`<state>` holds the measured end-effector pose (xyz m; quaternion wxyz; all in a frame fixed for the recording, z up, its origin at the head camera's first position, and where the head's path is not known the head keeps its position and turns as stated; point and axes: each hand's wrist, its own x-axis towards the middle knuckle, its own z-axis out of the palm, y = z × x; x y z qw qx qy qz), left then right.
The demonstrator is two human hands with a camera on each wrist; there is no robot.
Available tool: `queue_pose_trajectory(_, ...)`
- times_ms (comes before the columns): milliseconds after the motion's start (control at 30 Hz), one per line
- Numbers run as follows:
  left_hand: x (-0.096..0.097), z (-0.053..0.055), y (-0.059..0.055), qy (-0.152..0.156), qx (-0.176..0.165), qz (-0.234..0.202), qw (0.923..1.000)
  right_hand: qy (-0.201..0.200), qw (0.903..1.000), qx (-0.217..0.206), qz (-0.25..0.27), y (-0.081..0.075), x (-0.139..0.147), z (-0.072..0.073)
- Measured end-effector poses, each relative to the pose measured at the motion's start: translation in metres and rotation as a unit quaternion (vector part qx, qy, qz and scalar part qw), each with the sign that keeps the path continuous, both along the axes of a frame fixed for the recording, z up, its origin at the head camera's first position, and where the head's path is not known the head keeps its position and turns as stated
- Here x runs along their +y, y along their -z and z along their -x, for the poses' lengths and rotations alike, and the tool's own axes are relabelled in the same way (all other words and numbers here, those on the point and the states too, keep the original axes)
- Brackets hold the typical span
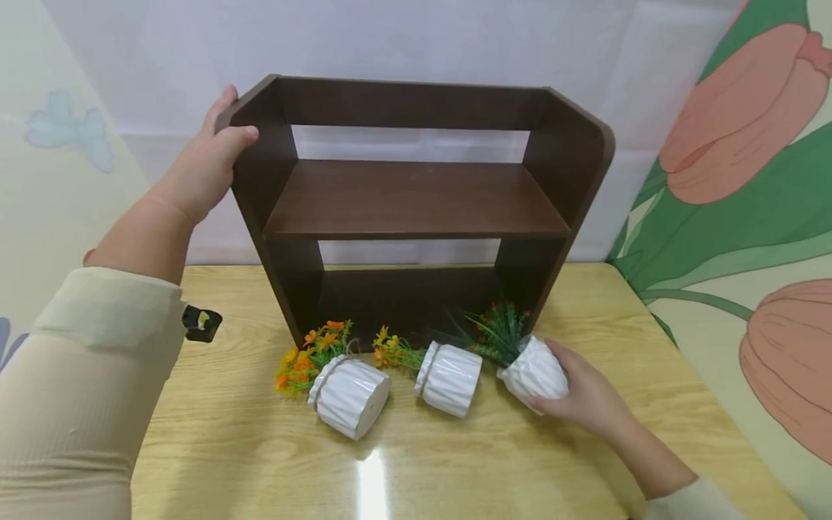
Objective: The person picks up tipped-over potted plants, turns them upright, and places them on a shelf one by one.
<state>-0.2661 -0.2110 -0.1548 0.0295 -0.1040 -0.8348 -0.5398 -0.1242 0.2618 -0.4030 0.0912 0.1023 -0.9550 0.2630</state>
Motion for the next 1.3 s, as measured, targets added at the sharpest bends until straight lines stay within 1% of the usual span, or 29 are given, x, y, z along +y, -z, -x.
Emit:
queue_pose_trajectory(133, -0.003, -0.001, -0.001, -0.008, 0.000, 0.007, 0.9999, 0.019, 0.9995, 0.003, 0.026, 0.005, 0.000, -0.003)
queue_pose_trajectory(233, -0.005, -0.001, -0.002, -0.009, -0.002, 0.004, 1.0000, 0.027, 0.9987, 0.008, 0.042, 0.008, 0.001, -0.004)
queue_pose_trajectory(367, -0.007, -0.002, -0.002, -0.010, -0.005, -0.001, 0.9999, 0.026, 0.9978, 0.011, 0.060, 0.013, 0.006, -0.004)
queue_pose_trajectory(467, -0.007, -0.003, -0.002, -0.012, -0.002, -0.001, 0.9999, 0.024, 0.9970, 0.004, 0.074, 0.017, 0.011, -0.004)
queue_pose_trajectory(567, -0.006, -0.003, -0.001, -0.011, 0.001, 0.000, 0.9999, 0.025, 0.9961, -0.003, 0.084, 0.019, 0.015, -0.005)
queue_pose_trajectory(767, -0.006, -0.003, -0.001, -0.013, 0.000, 0.001, 0.9999, 0.018, 0.9944, 0.007, 0.103, 0.019, 0.019, -0.007)
queue_pose_trajectory(900, -0.008, -0.003, 0.000, -0.014, -0.003, 0.003, 0.9999, 0.019, 0.9948, -0.011, 0.099, 0.017, 0.020, -0.009)
queue_pose_trajectory(1033, -0.010, -0.002, 0.001, -0.009, 0.000, -0.006, 0.9999, 0.029, 0.9947, -0.038, 0.090, 0.013, 0.021, -0.012)
queue_pose_trajectory(1133, -0.011, -0.002, 0.001, -0.005, 0.002, -0.010, 0.9999, 0.035, 0.9943, -0.051, 0.087, 0.011, 0.021, -0.015)
queue_pose_trajectory(1300, -0.013, -0.002, 0.001, -0.004, -0.002, -0.009, 1.0000, 0.036, 0.9919, -0.056, 0.108, 0.011, 0.021, -0.019)
